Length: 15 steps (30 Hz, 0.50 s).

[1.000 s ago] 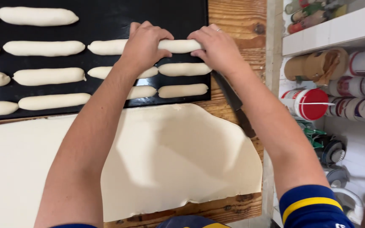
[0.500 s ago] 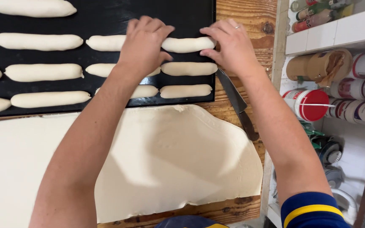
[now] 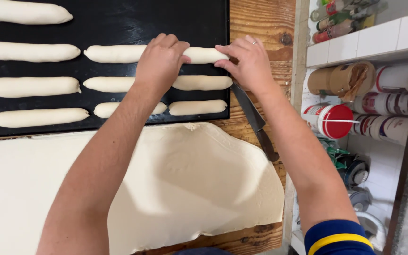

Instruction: Rolling out dough into strips, cutting them into small pieces, and arranging them on a baking tray

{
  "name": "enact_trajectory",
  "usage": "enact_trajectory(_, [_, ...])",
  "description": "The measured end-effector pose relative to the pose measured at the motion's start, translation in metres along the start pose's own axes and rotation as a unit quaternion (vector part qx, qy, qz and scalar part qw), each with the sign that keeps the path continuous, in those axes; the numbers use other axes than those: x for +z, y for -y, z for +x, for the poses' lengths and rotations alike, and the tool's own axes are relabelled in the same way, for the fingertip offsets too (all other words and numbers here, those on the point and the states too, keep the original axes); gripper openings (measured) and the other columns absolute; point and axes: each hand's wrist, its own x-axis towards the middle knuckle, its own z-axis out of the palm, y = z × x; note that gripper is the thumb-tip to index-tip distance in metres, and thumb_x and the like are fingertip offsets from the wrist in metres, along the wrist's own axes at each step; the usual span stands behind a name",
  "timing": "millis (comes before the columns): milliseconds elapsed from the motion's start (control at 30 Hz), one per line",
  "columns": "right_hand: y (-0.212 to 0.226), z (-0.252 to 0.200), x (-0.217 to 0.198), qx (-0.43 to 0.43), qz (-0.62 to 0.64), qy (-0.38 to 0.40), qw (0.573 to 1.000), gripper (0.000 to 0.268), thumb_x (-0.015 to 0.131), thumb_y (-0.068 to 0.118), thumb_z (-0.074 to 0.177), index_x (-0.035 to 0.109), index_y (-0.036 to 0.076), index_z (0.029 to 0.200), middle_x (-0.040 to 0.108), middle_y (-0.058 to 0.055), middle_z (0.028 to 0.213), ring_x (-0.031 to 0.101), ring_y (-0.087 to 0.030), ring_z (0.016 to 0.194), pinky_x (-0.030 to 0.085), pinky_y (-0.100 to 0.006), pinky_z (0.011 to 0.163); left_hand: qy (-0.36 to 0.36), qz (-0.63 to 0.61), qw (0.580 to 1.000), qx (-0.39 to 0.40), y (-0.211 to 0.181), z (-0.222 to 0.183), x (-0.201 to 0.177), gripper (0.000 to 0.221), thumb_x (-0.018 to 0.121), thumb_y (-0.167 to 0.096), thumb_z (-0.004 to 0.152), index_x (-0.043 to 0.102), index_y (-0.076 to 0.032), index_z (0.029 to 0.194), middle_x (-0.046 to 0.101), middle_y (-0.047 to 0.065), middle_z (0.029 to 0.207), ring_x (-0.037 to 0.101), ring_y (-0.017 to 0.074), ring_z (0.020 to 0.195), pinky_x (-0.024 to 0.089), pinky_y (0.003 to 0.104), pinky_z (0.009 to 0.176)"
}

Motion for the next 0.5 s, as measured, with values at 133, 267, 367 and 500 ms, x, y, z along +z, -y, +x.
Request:
enact_trajectory(133, [0.008,0.006,-0.002,0.058,0.084,0.04,0.994,0.032,0.082,0.031,0.093,0.077,0.013,0.119,0.073,-0.004,0.107,0.062,-0.023,0.1,0.051,-0.039,0.089,-0.015,-0.072,0.996,-0.042,-0.014,-0.001,-0.019,0.033,0.077,-0.014,0.093,0.069,-0.002,0.123,0.065,0.013,0.11,0.057,0.0341,0.102,0.049,0.047,0.089])
enact_trajectory(267, [0.012,0.006,0.006,0.079,0.099,0.012,0.992,0.018,0.079,0.022,0.097,0.08,0.012,0.112,0.07,-0.003,0.091,0.062,-0.025,0.083,0.049,-0.039,0.07,-0.108,-0.137,0.983,-0.06,-0.041,-0.02,-0.073,0.034,0.063,-0.005,0.105,0.058,0.005,0.138,0.06,0.022,0.133,0.054,0.038,0.125,0.046,0.049,0.109])
enact_trajectory(367, [0.046,0.018,-0.029,0.066,0.091,-0.028,0.993,0.018,0.066,0.013,0.106,0.074,0.007,0.12,0.075,-0.009,0.114,0.07,-0.027,0.104,0.055,-0.039,0.092,-0.138,-0.175,0.973,-0.063,-0.057,-0.074,-0.116,0.033,0.053,-0.007,0.11,0.054,0.003,0.141,0.057,0.024,0.135,0.056,0.0432,0.122,0.045,0.05,0.108])
enact_trajectory(500, [0.111,-0.052,-0.026,0.134,0.13,-0.038,0.982,0.025,0.055,0.016,0.109,0.068,0.006,0.128,0.07,-0.019,0.112,0.066,-0.04,0.108,0.051,-0.049,0.096,-0.099,-0.156,0.979,-0.082,-0.07,-0.215,-0.094,0.036,0.062,-0.008,0.098,0.062,0.002,0.132,0.063,0.022,0.115,0.061,0.0442,0.115,0.046,0.054,0.106])
